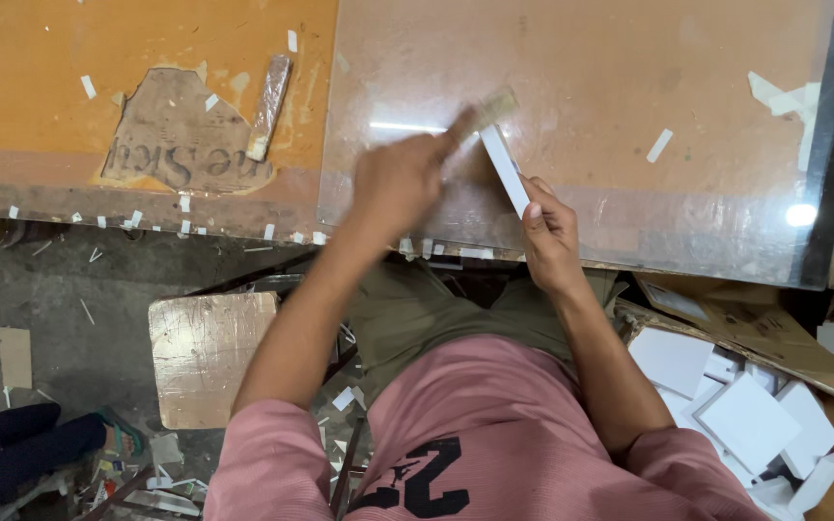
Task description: The person sands the edges and surfaces of small white rectangular frames using a sanding block. They handle each frame one at a time, rotating it to sand multiple sides, then place the finished frames into a nearby cardboard box.
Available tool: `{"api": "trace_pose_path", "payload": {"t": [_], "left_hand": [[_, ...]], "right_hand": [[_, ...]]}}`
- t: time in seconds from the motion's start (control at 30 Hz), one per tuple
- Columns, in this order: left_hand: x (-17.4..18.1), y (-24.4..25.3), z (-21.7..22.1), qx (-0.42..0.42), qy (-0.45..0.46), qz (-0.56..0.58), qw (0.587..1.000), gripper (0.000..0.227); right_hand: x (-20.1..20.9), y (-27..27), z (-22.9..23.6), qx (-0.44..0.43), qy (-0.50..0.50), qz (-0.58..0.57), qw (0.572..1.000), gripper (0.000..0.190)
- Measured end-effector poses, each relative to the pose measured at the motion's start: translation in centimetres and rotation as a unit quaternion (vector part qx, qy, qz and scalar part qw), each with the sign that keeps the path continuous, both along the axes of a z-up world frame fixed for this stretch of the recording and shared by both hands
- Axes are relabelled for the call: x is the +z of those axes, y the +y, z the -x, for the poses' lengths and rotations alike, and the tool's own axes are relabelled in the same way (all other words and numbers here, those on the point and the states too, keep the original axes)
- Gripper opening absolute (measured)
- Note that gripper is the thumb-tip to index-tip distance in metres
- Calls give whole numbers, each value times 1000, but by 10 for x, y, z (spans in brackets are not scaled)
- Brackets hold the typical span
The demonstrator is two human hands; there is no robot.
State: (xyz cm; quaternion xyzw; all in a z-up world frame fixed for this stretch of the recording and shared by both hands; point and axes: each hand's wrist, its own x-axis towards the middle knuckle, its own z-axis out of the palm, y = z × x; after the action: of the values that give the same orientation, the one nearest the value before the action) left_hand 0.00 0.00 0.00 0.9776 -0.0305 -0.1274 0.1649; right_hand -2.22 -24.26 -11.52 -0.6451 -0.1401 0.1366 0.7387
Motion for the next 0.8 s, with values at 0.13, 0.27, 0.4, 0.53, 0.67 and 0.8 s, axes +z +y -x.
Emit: {"api": "trace_pose_path", "payload": {"t": [0.13, 0.27, 0.4, 0.53, 0.67, 0.8], "left_hand": [[-13, 10, 3, 42, -209, 55, 976, 52], [-13, -9, 23, 130, -221, 173, 951, 50], [-13, -22, 35, 68, -150, 175, 971, 46], [-6, -49, 60, 14, -155, 219, 963, 40], [0, -45, 52, 38, -191, 100, 976, 47], [-5, -13, 22, 110, -165, 74, 977, 50]], "right_hand": [[25, 6, 3, 23, 30, -100, 994, 66], [28, 8, -2, 18, 9, -111, 994, 67], [1, 0, 5, 17, -17, -18, 1000, 67], [-18, 4, 6, 3, 113, -115, 987, 58], [-3, 6, 5, 8, 19, -86, 996, 60], [17, 9, 5, 16, -27, 27, 999, 65]]}}
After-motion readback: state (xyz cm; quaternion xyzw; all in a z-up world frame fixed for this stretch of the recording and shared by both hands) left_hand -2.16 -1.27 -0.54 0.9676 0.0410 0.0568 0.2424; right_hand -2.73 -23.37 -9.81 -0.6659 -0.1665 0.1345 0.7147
